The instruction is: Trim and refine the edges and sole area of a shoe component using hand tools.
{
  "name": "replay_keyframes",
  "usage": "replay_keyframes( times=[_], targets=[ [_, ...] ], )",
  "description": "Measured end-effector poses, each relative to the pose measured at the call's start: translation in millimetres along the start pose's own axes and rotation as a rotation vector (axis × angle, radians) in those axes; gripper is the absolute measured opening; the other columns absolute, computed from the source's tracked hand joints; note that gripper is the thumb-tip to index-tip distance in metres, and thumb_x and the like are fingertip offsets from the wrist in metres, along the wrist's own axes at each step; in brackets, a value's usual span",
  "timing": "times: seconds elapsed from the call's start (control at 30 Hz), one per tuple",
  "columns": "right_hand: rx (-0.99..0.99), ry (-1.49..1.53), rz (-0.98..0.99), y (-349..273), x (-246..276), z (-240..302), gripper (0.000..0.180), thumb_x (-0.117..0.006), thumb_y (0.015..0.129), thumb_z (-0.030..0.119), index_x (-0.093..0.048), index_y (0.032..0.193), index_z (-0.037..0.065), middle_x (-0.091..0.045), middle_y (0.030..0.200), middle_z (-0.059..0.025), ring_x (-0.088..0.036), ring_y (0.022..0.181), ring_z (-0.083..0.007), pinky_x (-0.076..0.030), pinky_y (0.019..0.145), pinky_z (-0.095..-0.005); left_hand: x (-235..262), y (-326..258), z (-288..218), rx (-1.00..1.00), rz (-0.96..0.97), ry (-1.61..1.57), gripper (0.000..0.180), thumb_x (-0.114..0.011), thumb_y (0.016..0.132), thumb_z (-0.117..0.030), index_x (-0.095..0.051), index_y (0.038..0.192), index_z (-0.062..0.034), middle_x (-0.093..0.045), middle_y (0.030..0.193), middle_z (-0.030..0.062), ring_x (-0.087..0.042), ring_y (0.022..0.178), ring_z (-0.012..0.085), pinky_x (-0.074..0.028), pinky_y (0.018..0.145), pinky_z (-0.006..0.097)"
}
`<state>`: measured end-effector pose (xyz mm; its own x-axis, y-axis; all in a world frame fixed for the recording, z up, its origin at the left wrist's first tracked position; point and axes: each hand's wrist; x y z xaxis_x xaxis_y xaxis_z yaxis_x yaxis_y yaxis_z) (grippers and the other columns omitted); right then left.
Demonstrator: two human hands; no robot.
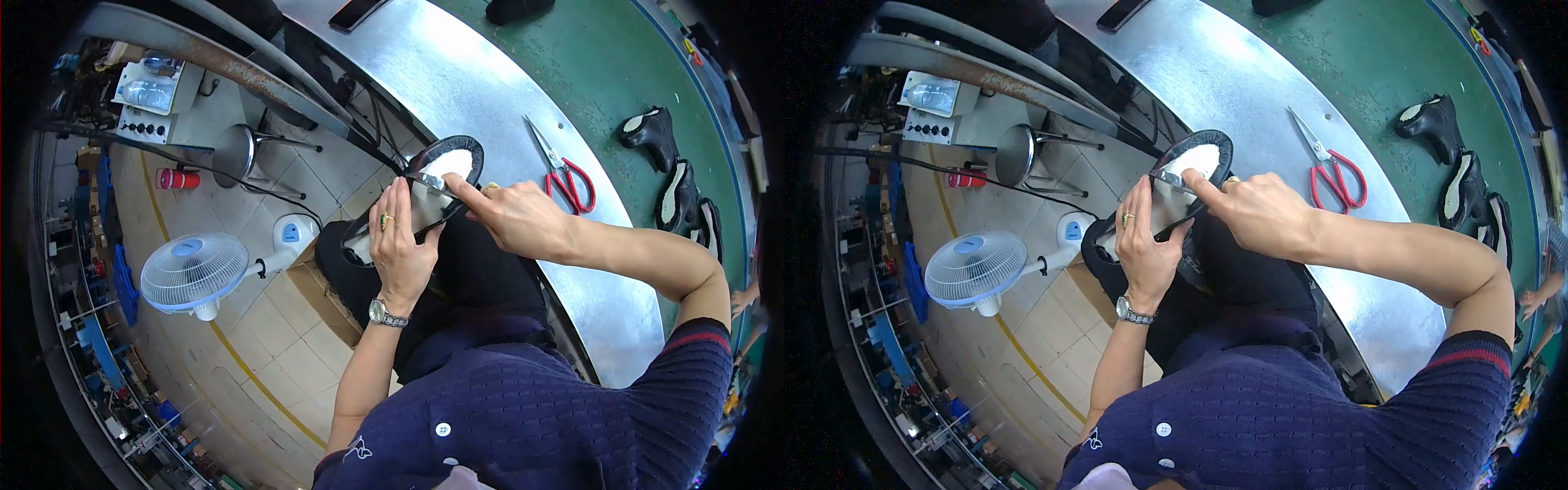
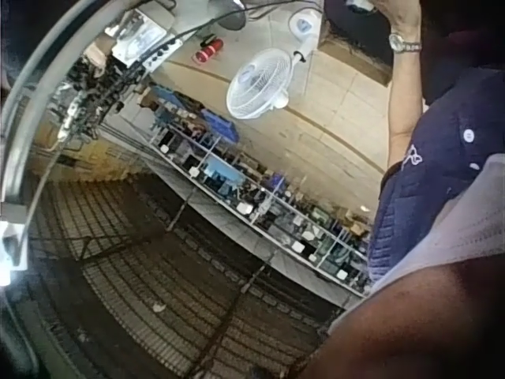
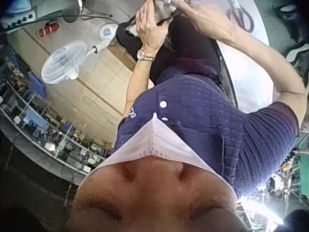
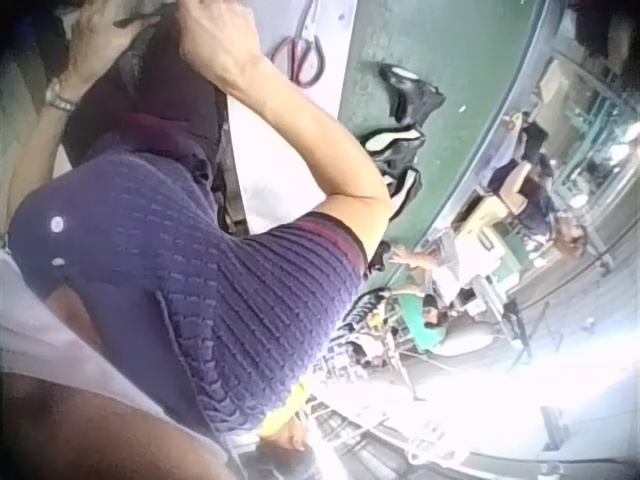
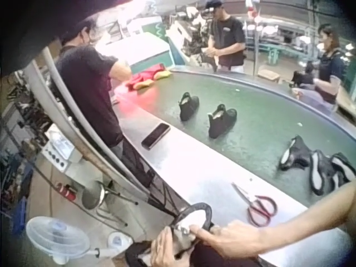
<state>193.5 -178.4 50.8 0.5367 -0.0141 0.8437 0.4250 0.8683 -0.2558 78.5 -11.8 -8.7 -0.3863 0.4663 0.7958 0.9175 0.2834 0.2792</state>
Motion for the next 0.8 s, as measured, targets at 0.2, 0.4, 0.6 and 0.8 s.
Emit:
replay_keyframes(
  times=[0.2, 0.4, 0.6, 0.8],
  targets=[
    [0.042, -0.348, 0.001, -4, 19, 12, 0.063, -0.054, 0.087, 0.004, -0.032, 0.146, 0.01, -0.063, 0.077, -0.0178, -0.065, 0.063, -0.0336, -0.052, 0.055, -0.041, -1, -6, 8, -0.187, -0.028, 0.14, 0.067, -0.079, 0.069, -0.013, -0.054, 0.129, 0.0056, -0.053, 0.134, 0.0217, -0.053, 0.122, 0.0367, -0.042, 0.103, 0.046],
    [-0.397, 1.055, 0.24, 1, 29, -6, 0.067, -0.054, 0.099, 0.019, -0.017, 0.154, 0.014, -0.066, 0.088, -0.0048, -0.062, 0.076, -0.012, -0.049, 0.059, -0.0265, -1, -6, 10, -0.199, -0.028, 0.197, 0.067, -0.077, 0.07, -0.013, -0.053, 0.13, 0.0056, -0.052, 0.135, 0.0231, -0.051, 0.124, 0.0375, -0.041, 0.105, 0.046],
    [-0.42, 1.039, -0.056, -9, -16, 0, 0.067, -0.056, 0.097, 0.014, -0.021, 0.153, 0.01, -0.058, 0.078, -0.0039, -0.056, 0.068, -0.0102, -0.048, 0.062, -0.0276, -4, -4, 11, -0.196, -0.024, 0.156, 0.059, -0.068, 0.077, -0.012, -0.052, 0.13, 0.0079, -0.05, 0.135, 0.0256, -0.049, 0.126, 0.0395, -0.038, 0.108, 0.047],
    [-0.413, 0.585, -0.125, -7, -10, 13, 0.061, -0.059, 0.094, 0.011, -0.032, 0.149, 0.009, -0.065, 0.076, -0.0091, -0.064, 0.064, -0.0152, -0.051, 0.063, -0.0303, -9, -4, 11, -0.193, -0.065, 0.18, 0.052, -0.064, 0.082, -0.013, -0.054, 0.129, 0.0075, -0.052, 0.134, 0.0253, -0.05, 0.125, 0.0391, -0.037, 0.109, 0.047]
  ],
)
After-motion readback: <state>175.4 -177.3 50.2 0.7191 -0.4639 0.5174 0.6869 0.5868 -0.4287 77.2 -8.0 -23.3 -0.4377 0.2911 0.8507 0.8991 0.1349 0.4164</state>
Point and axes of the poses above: each hand's wrist, its own y-axis towards the middle knuckle, its own x-axis out of the back of the hand, z = x × y
